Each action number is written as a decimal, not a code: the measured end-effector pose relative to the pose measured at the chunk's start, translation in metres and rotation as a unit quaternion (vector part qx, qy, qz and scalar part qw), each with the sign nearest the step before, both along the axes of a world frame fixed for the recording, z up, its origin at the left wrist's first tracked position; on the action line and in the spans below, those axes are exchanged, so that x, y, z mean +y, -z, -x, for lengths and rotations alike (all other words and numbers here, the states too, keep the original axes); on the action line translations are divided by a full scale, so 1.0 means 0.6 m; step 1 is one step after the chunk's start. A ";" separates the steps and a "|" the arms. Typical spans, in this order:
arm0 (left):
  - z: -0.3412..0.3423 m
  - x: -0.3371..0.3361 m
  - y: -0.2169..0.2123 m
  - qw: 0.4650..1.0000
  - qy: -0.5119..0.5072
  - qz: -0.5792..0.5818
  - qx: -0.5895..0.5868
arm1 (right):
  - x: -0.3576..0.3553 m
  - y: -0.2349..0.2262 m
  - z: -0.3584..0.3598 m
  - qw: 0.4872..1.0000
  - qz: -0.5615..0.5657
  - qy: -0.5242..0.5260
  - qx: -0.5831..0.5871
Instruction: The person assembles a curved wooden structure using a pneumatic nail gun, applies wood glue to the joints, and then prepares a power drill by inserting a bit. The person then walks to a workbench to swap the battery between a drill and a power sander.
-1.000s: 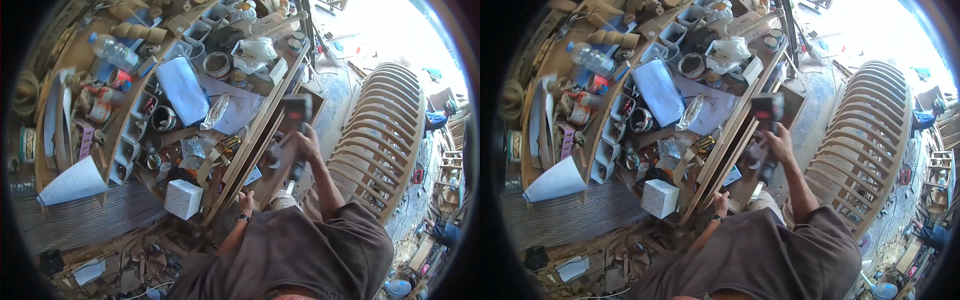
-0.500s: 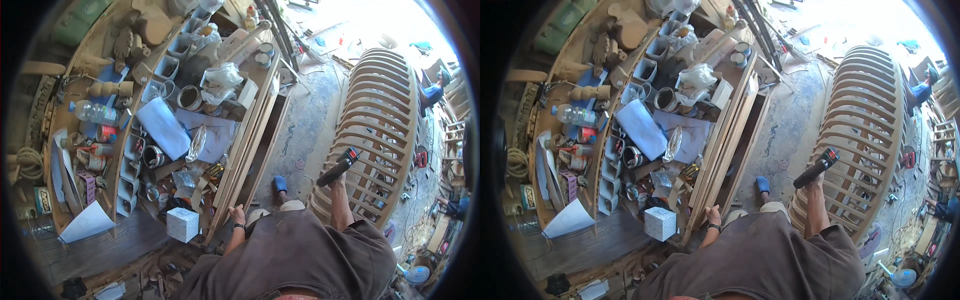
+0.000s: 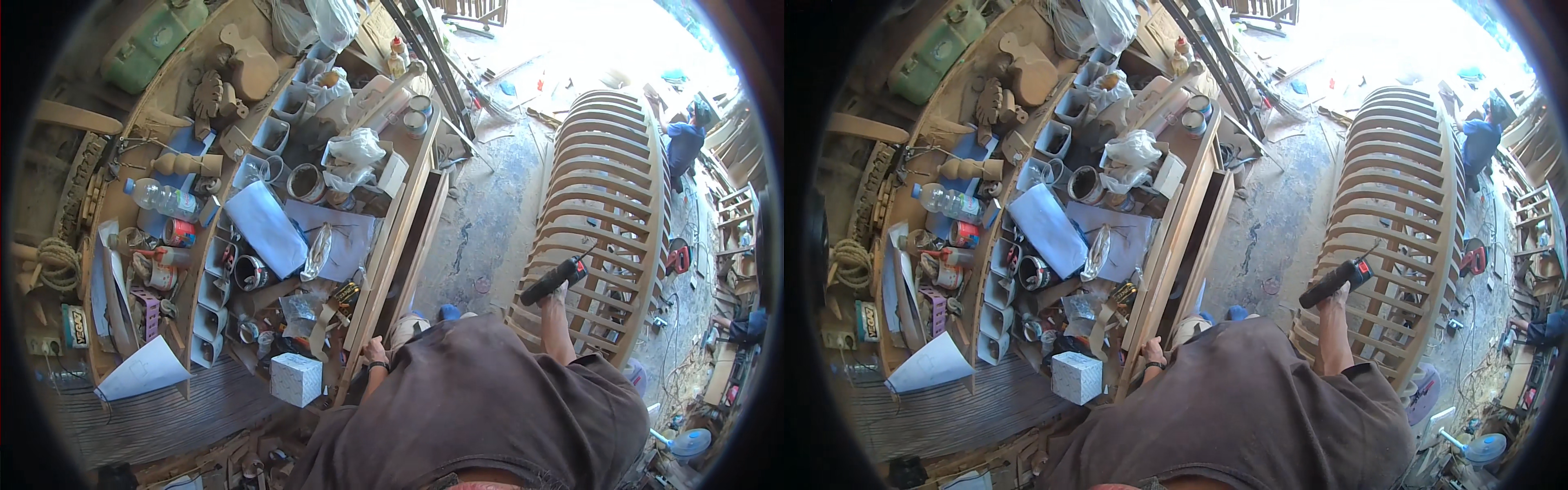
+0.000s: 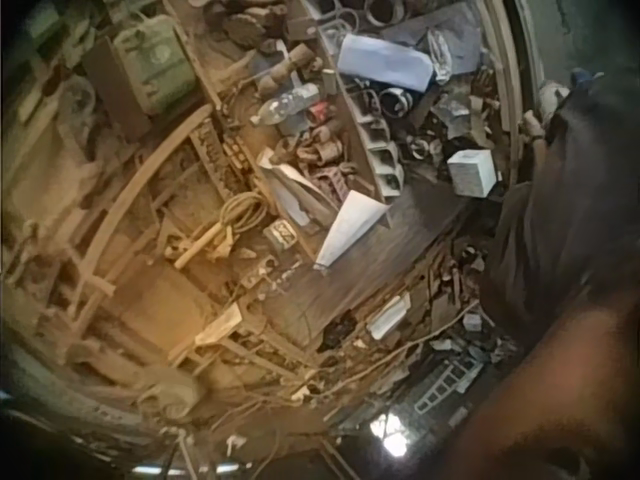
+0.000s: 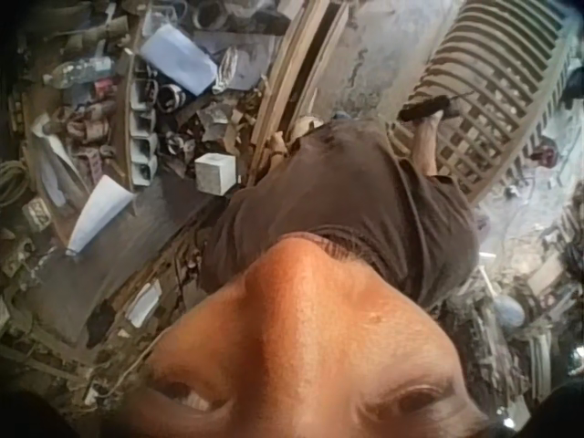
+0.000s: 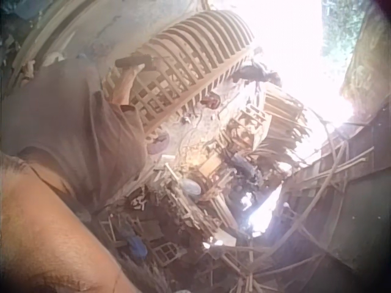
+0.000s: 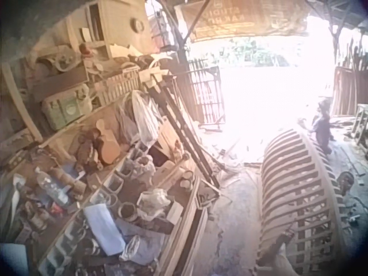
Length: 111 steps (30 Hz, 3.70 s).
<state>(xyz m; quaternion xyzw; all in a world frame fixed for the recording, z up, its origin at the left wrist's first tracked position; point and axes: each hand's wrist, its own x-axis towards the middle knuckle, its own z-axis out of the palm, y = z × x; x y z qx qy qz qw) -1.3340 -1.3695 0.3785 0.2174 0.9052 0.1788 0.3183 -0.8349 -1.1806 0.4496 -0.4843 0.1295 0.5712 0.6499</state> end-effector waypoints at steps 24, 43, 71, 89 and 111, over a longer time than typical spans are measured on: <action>0.020 0.318 0.024 0.962 0.178 0.049 -0.203 | 0.109 -0.012 -0.102 0.997 0.021 0.050 0.049; -0.364 1.082 0.056 0.883 0.372 -0.032 -0.284 | 0.447 -0.130 -0.198 0.943 -0.075 0.133 0.296; -0.588 1.834 0.018 0.842 0.501 0.146 -0.139 | 1.285 -0.082 -0.594 0.910 -0.143 0.228 0.316; -1.265 2.633 -0.311 0.810 0.405 -0.129 -0.403 | 1.691 -0.189 -0.892 0.862 -0.152 0.447 0.182; -2.343 2.675 -0.487 -0.014 0.964 -0.128 -0.231 | 2.082 -0.205 -1.368 0.621 -0.265 0.738 0.003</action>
